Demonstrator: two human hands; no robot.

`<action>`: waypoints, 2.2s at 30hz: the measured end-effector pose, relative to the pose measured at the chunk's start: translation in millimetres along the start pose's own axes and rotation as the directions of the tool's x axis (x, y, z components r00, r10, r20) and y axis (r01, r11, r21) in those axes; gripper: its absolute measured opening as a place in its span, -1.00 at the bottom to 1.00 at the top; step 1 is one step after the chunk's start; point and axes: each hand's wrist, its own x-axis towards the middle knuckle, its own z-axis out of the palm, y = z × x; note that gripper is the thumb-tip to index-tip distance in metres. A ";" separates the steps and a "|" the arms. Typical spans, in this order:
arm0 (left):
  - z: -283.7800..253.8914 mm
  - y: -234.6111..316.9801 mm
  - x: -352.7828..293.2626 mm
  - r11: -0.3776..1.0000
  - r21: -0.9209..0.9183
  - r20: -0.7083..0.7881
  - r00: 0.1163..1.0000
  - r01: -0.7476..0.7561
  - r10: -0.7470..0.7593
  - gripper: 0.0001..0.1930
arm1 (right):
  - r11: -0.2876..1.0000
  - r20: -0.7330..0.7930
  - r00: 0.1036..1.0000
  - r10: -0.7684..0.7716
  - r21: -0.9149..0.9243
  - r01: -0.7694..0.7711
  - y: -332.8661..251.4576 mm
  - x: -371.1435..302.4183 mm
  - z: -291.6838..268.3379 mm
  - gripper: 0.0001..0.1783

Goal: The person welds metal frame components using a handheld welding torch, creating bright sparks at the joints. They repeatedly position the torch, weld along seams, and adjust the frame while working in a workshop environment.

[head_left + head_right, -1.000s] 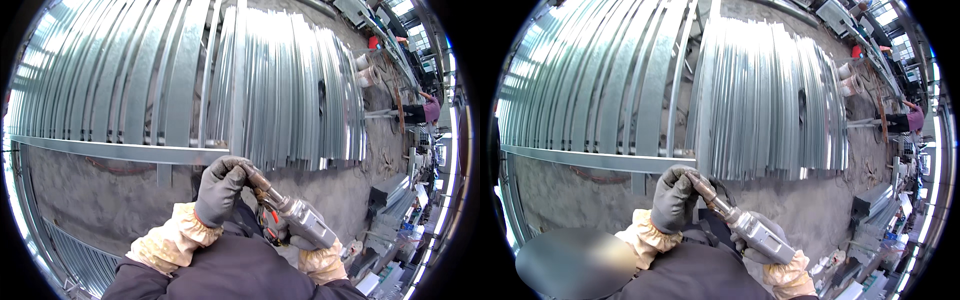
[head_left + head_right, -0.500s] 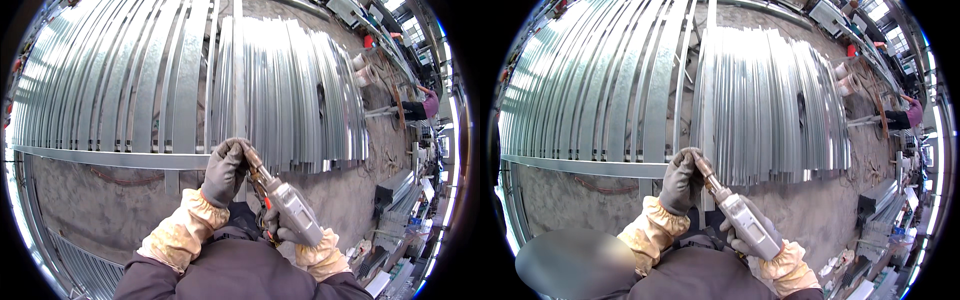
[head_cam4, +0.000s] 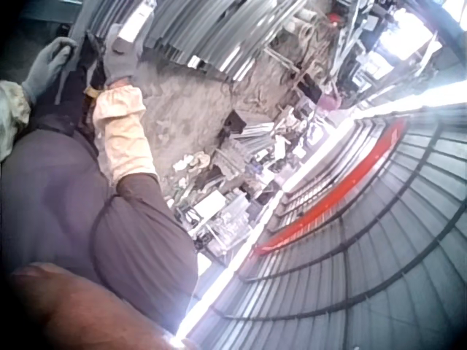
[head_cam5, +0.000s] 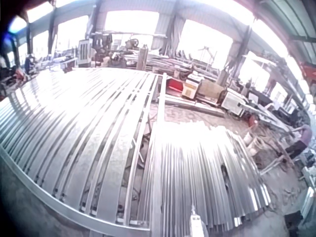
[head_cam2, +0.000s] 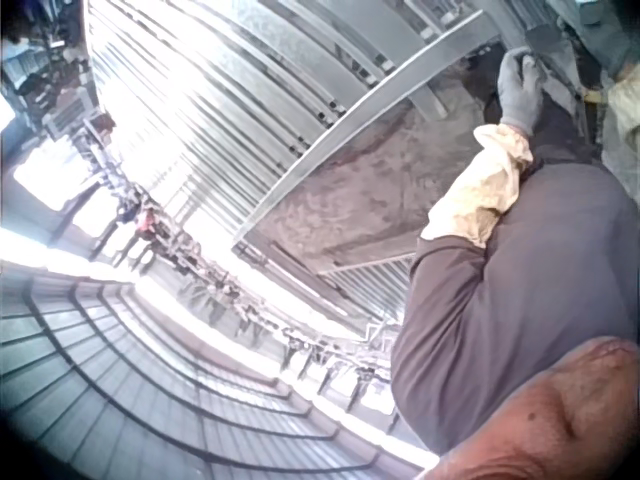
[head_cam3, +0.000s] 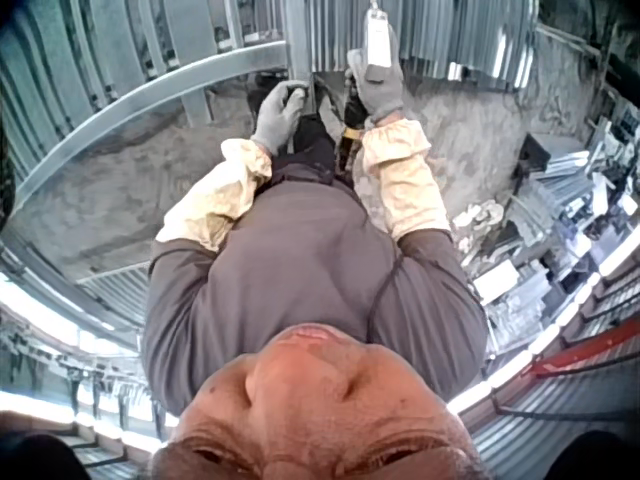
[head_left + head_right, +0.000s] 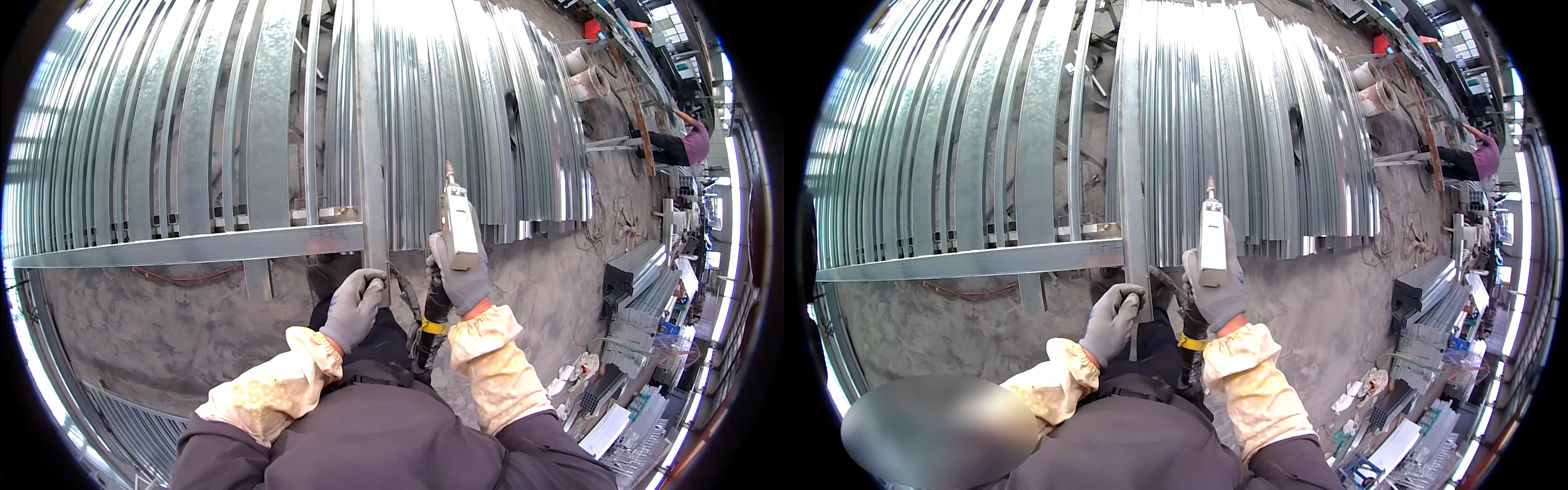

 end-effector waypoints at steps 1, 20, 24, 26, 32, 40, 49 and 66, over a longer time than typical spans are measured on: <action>1.8 10.7 -4.0 0.998 -0.013 0.011 0.998 0.067 -0.066 -0.81 | 0.991 0.043 0.997 -0.068 -0.116 0.073 3.1 0.9 5.4 -0.19; 0.4 20.1 0.2 0.983 -0.119 0.052 0.990 0.138 -0.132 -0.67 | 0.896 0.330 0.897 -0.295 -0.231 0.380 -31.0 -43.2 3.6 -0.11; 11.6 33.5 13.5 0.964 -0.240 0.066 0.992 0.117 -0.104 -0.54 | 0.870 0.363 0.890 -0.277 -0.300 0.393 -5.7 -48.7 -1.1 -0.12; 14.5 36.7 18.9 0.964 -0.226 0.070 0.990 0.139 -0.126 -0.50 | 0.882 0.337 0.899 -0.278 -0.282 0.379 3.3 -43.9 2.4 -0.17; 20.5 26.2 21.4 0.999 -0.022 0.034 0.998 0.046 -0.045 -0.47 | 0.846 0.348 0.867 -0.357 -0.273 0.458 34.0 -32.8 -4.0 -0.20; 26.8 31.6 25.0 0.999 0.033 -0.027 1.000 0.013 -0.012 -0.43 | 0.842 0.338 0.865 -0.371 -0.270 0.466 25.7 -30.1 -5.2 -0.14; 29.5 36.9 22.7 0.999 -0.049 -0.059 0.998 0.017 -0.020 -0.53 | 0.975 0.433 0.894 -0.111 -0.125 0.181 29.8 -20.2 -23.0 -0.12; 23.3 43.6 10.0 0.975 -0.152 -0.041 0.984 0.164 -0.172 -0.80 | 0.694 0.714 0.699 0.042 0.483 -0.534 -5.9 73.4 -45.0 -0.20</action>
